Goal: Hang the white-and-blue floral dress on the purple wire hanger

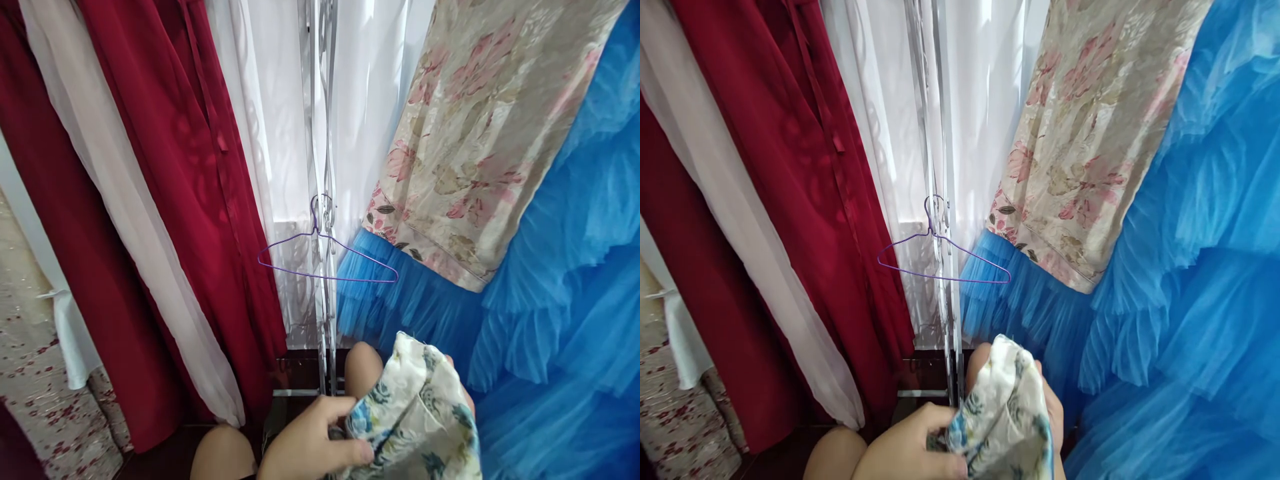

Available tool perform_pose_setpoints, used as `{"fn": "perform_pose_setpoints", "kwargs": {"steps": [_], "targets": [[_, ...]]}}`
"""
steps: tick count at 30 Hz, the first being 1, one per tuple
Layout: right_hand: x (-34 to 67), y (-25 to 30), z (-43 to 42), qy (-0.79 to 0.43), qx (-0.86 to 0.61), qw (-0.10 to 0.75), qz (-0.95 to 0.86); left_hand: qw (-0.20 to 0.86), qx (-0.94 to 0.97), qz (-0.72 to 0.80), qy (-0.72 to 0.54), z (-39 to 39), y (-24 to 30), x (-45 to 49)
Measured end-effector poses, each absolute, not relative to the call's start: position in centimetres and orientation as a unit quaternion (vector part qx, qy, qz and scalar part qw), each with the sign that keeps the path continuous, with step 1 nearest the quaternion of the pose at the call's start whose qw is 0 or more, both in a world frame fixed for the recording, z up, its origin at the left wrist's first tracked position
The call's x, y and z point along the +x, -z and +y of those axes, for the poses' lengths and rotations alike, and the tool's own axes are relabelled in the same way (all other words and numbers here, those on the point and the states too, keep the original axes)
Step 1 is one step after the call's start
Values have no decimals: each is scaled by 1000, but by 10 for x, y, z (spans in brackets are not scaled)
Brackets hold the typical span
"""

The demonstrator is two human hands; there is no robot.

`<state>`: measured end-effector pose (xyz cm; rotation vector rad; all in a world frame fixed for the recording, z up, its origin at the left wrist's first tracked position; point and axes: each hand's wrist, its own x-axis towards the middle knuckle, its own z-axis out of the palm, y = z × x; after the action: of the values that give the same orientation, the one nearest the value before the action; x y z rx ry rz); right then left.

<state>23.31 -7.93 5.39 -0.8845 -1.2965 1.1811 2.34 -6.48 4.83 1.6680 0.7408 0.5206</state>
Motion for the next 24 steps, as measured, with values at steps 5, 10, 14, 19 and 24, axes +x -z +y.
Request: {"fn": "perform_pose_setpoints", "kwargs": {"steps": [5, 10, 14, 19, 24], "targets": [[239, -56, -73, -608, -339, 625, -354, 575, 633, 347, -385, -64, -60, -7], [201, -56, -68, -706, -229, 436, -509, 520, 550, 359, -546, -80, -69, -32], [169, -63, -66, -757, -124, 285, -574, 492, 559, 369, -556, -90, -77, -41], [160, -71, -76, -684, -237, 276, -632, 378, 647, 446, -489, -84, -77, -42], [150, -90, -92, -478, -448, 269, -706, 334, 720, 435, -426, -72, -83, -29]]}}
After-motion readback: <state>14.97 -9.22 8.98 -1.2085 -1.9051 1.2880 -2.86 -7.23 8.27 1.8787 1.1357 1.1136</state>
